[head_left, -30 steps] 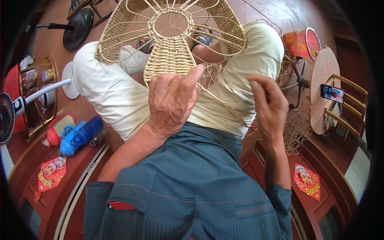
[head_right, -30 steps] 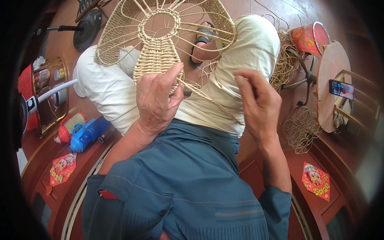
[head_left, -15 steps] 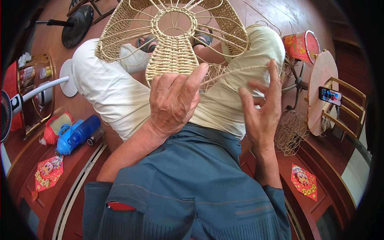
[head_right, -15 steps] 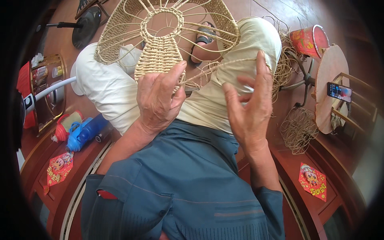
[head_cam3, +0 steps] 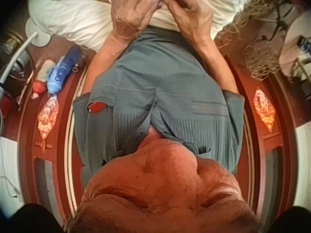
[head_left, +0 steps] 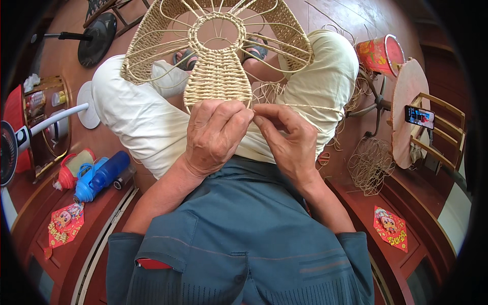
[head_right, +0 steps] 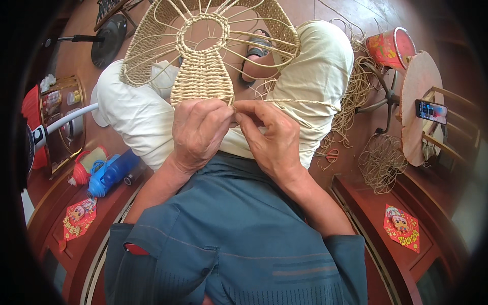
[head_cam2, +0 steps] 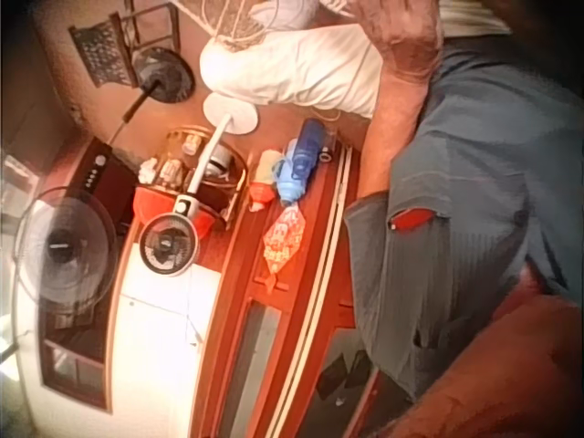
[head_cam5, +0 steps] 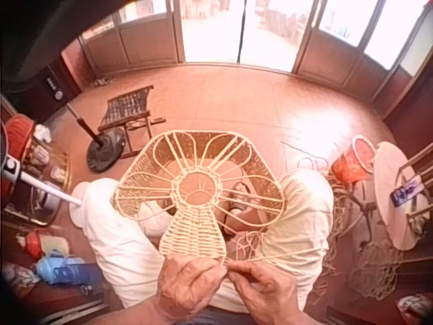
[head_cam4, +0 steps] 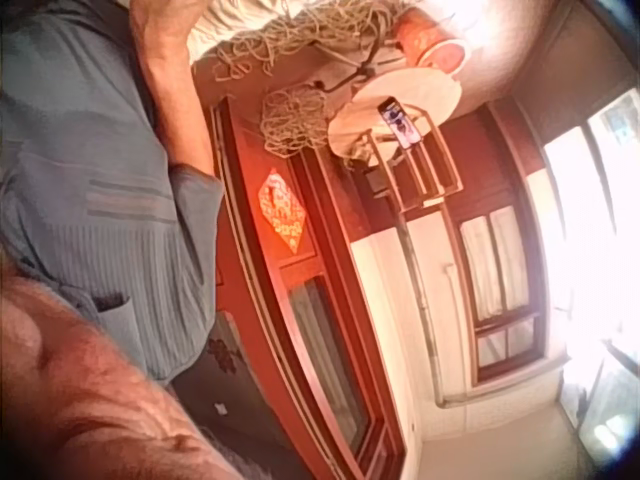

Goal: The person is weaving a wicker or rattan handicraft, likely a decorative basket or fan.

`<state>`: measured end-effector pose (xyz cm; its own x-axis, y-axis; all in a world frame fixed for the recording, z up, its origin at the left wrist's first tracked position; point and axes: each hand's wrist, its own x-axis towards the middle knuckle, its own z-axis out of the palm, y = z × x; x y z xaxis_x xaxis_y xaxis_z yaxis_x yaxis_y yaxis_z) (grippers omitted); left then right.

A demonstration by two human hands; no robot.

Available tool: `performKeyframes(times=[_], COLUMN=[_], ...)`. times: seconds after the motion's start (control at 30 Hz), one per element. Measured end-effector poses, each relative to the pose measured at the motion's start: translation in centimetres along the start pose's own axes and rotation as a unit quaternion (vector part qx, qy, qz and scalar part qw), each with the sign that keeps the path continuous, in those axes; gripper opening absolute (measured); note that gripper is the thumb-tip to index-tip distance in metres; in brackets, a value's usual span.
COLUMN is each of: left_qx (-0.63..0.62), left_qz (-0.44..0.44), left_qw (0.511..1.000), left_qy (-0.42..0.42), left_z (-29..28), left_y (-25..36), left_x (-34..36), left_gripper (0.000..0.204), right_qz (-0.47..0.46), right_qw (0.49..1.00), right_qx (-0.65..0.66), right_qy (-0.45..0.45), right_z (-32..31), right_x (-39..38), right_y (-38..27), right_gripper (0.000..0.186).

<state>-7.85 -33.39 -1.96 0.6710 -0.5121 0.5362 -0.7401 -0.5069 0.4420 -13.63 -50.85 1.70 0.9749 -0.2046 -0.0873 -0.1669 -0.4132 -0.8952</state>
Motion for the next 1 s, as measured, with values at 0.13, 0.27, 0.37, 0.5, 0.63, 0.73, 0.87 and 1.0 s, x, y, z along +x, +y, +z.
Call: performKeyframes(times=[0.13,0.27,0.37,0.5,0.63,0.73,0.87,1.0], left_qx=[-0.023,-0.063,-0.105,-0.072,-0.047,-0.034,-0.047,-0.066], left_qz=[-0.004,-0.028,-0.044,-0.084,-0.108,-0.103,-0.107,-0.115], left_qw=[1.0,0.998,0.993,0.993,0.992,0.993,0.992,0.991], left_qy=[-0.004,-0.014,0.006,0.05,0.045,0.046,0.038,-0.013], left_z=[-0.4,-1.1,-2.1,-3.3,-4.2,-4.4,-4.5,-4.9], left_y=[0.1,0.1,-0.3,-0.6,-0.9,-1.1,-1.2,-1.2], left_x=[-0.2,-0.2,-0.3,-0.6,-0.8,-0.6,0.1,1.2], left_gripper=[0.034,0.034,0.037,0.033,0.032,0.032,0.031,0.03], right_qz=[0.083,0.198,0.266,0.297,0.346,0.348,0.354,0.315], right_qw=[0.992,0.95,0.892,0.835,0.797,0.78,0.783,0.8], right_qx=[0.096,0.239,0.36,0.459,0.494,0.519,0.511,0.51], right_qy=[-0.006,-0.034,-0.057,-0.058,-0.043,-0.041,-0.02,-0.015], right_z=[0.6,0.8,1.1,1.7,1.5,1.6,2.1,2.3], right_x=[0.0,0.0,0.1,0.5,0.5,0.6,0.8,1.0], right_y=[0.3,0.4,0.4,0.4,0.0,-0.1,-0.3,-0.5], right_gripper=[0.016,0.021,0.025,0.026,0.026,0.025,0.026,0.037])
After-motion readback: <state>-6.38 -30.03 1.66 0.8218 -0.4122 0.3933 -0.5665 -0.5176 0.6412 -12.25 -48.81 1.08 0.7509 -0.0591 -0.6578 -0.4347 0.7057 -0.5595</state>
